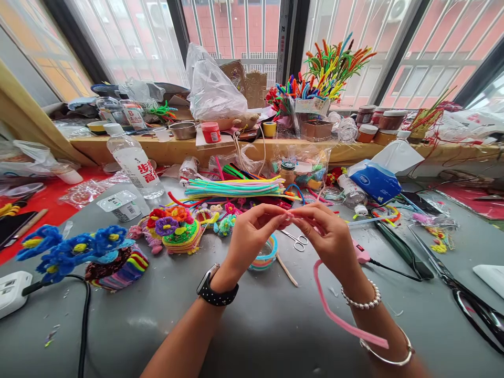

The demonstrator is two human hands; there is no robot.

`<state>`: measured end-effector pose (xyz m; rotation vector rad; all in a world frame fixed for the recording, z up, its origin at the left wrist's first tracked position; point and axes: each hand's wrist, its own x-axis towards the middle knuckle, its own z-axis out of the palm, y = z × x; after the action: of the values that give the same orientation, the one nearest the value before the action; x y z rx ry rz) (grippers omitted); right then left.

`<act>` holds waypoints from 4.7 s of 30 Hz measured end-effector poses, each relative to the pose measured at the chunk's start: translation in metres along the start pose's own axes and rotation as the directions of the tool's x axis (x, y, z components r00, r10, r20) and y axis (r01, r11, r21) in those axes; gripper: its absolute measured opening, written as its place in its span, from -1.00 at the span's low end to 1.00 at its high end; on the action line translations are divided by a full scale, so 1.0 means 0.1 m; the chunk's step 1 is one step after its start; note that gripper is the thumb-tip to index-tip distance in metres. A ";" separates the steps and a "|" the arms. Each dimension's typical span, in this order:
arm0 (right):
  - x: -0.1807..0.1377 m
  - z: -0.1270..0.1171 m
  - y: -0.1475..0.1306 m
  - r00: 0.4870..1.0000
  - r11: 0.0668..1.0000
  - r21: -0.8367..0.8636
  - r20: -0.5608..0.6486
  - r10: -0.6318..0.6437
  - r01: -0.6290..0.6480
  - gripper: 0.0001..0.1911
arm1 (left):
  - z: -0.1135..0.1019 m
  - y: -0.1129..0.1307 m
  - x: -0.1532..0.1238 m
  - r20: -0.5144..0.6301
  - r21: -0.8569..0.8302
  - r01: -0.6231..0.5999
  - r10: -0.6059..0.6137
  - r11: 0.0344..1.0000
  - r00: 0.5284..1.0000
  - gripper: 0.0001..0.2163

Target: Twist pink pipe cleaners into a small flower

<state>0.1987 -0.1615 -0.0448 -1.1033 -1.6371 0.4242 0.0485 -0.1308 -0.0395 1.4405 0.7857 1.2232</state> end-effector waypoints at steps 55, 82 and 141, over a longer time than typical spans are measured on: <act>0.04 0.13 0.05 0.850 0.424 0.776 0.262 0.457 -0.467 -0.84 | 0.08 0.00 -0.02 -0.051 -0.134 0.191 -0.199 0.972 0.979 -0.83; 0.03 0.17 0.10 0.914 0.440 0.826 0.203 0.351 -0.352 -0.89 | 0.08 0.04 -0.04 0.102 -0.099 0.152 -0.142 0.983 0.985 -0.81; -0.05 0.27 0.02 0.965 0.923 0.380 -0.218 0.143 -0.051 -0.83 | 0.03 0.03 -0.01 0.004 -0.351 0.281 -0.299 0.893 0.954 -0.86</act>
<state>0.1749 -0.1582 -0.0592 -0.9102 -1.2270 0.6133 0.0507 -0.1336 -0.0366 0.9676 0.7436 1.1035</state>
